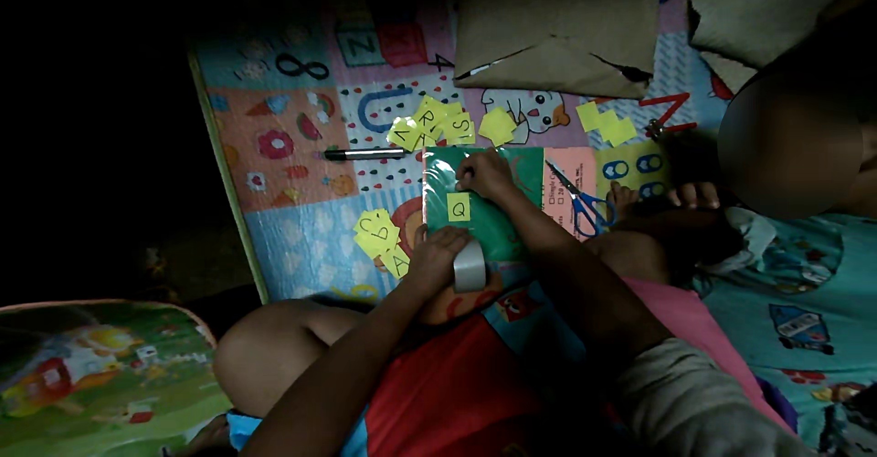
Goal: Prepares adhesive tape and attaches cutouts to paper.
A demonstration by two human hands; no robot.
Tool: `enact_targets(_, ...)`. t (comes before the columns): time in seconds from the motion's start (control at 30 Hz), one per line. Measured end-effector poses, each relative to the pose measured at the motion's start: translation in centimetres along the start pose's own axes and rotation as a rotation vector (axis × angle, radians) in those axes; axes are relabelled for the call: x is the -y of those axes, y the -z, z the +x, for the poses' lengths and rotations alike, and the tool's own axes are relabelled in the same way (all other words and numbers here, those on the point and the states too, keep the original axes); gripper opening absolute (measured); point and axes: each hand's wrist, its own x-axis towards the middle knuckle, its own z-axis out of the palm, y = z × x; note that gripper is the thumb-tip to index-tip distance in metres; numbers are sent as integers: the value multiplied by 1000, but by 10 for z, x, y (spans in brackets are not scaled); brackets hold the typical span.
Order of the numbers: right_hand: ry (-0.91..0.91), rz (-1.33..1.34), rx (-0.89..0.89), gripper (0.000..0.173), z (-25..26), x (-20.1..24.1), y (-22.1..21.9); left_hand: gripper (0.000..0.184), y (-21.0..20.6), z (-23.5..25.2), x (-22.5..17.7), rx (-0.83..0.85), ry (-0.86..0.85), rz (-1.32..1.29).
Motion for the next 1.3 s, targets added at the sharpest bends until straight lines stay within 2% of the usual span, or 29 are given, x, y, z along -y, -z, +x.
enact_targets(0.2, 4, -1, -9, 18, 0, -1, -2, 40, 0, 1, -1, -22, -2, -6)
enact_targets(0.33, 18, -3, -9, 19, 1, -2, -1, 44, 4, 2, -3, 30, 46, -19)
enact_targets(0.67, 3, -15, -1, 19, 1, -1, -1, 45, 4, 5, -1, 42, 47, -16)
enact_targets(0.9, 7, -14, -12, 19, 1, -2, -2, 39, -1, 6, 2, -9, 26, -3)
enact_targets(1.3, 19, -29, -29, 18, -1, -1, -4, 41, 2, 6, 0, -2, 50, -23)
